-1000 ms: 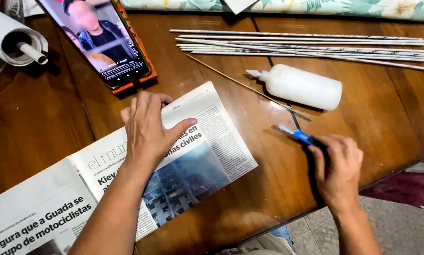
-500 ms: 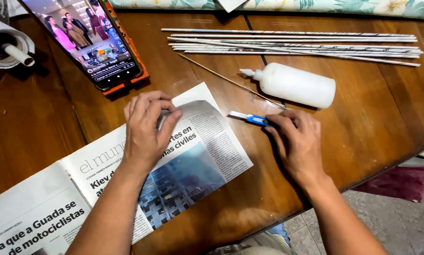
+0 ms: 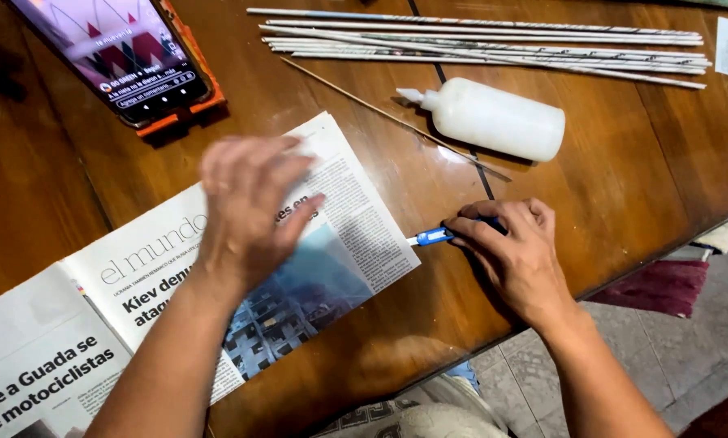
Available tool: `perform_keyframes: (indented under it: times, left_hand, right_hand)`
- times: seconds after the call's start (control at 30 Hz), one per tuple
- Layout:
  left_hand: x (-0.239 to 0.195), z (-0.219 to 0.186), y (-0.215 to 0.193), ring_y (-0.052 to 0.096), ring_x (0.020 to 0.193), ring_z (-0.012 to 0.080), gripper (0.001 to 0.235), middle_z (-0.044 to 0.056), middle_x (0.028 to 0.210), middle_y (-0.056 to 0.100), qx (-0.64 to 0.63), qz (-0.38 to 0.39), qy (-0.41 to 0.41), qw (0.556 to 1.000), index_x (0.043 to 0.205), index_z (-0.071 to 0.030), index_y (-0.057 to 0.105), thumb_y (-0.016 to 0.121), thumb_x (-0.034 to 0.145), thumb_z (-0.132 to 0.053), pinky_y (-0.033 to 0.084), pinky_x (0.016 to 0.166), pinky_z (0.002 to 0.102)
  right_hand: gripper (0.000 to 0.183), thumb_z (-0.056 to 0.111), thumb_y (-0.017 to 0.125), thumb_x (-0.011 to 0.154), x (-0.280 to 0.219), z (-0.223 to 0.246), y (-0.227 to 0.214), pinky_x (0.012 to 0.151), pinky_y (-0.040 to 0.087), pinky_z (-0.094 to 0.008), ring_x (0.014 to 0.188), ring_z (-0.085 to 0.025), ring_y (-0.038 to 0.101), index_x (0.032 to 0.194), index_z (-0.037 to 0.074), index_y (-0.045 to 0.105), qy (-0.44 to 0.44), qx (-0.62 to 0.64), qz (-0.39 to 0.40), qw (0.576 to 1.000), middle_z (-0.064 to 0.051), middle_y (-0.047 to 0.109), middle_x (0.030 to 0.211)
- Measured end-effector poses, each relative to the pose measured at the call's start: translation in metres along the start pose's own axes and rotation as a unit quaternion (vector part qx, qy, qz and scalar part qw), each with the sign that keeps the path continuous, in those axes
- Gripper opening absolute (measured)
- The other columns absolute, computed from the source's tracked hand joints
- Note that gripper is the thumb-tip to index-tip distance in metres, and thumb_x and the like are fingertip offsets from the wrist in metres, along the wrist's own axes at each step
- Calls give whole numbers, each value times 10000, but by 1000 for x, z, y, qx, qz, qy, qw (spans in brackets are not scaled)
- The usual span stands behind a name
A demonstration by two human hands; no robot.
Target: Folding and cutting newspaper sheets into strips using a utility knife on a wooden table
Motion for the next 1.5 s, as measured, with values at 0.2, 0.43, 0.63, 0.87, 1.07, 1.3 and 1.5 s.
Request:
perform_keyframes:
  times: [0.2,0.43,0.63,0.87,1.07,1.3,1.5]
  left_hand:
    - [2,-44,6,436,1210,327,416,41,1281,510,-115,183,72,974,1153,-189,543,687,791,-336,181,1022,636]
    - [-4,-50,14,302,1317,351,1068,93,1402,390,23,200,81,976,1283,-90,452,654,520,-809,124,914,766]
    - [-6,-55,17,288,1319,391,1148,93,1420,365,30,200,55,978,1311,-80,420,666,476,-828,94,895,783]
    - [-7,-60,15,307,1310,387,1102,95,1400,403,42,167,44,984,1298,-70,466,668,512,-816,109,902,776]
    - [-8,-66,14,320,1297,397,991,84,1384,436,74,137,28,987,1298,-75,492,560,645,-817,134,889,778]
    - [-11,-66,18,263,1321,388,1007,80,1415,385,60,150,14,987,1320,-70,462,599,631,-792,86,888,788]
    - [-11,-68,15,288,1306,398,848,101,1398,413,72,139,22,987,1304,-64,492,511,770,-722,108,890,783]
  right_hand:
    - [170,218,569,884,-13,-5,0,850,252,-363,813,-174,506,1043,205,627,-19,6,29,999,2,585,1011]
    - [179,211,533,893,-22,-10,-1,849,259,-369,845,-164,508,1047,218,625,-38,19,53,998,6,567,1002]
    - [182,204,529,895,-32,-13,-3,859,266,-365,842,-156,506,1047,221,627,-37,27,52,998,6,570,1004]
    - [168,194,517,896,-33,-3,-3,837,273,-365,879,-162,528,1030,191,618,-37,43,55,997,-1,573,977]
    - [190,200,542,872,-41,-6,-4,835,299,-329,908,-168,535,1038,136,612,-23,82,59,995,-21,599,1002]
    - [196,207,552,868,-46,-8,1,832,319,-336,900,-181,536,1044,144,613,-30,84,63,994,-22,593,975]
    - [197,202,549,870,-49,0,1,842,314,-335,894,-174,534,1045,140,614,-31,88,60,994,-23,582,971]
Point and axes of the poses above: each hand's wrist, its own x-axis towards the middle knuckle, its own y-axis out of the palm, z = x × y, the point moved 3 cm from there along x, towards the middle knuckle
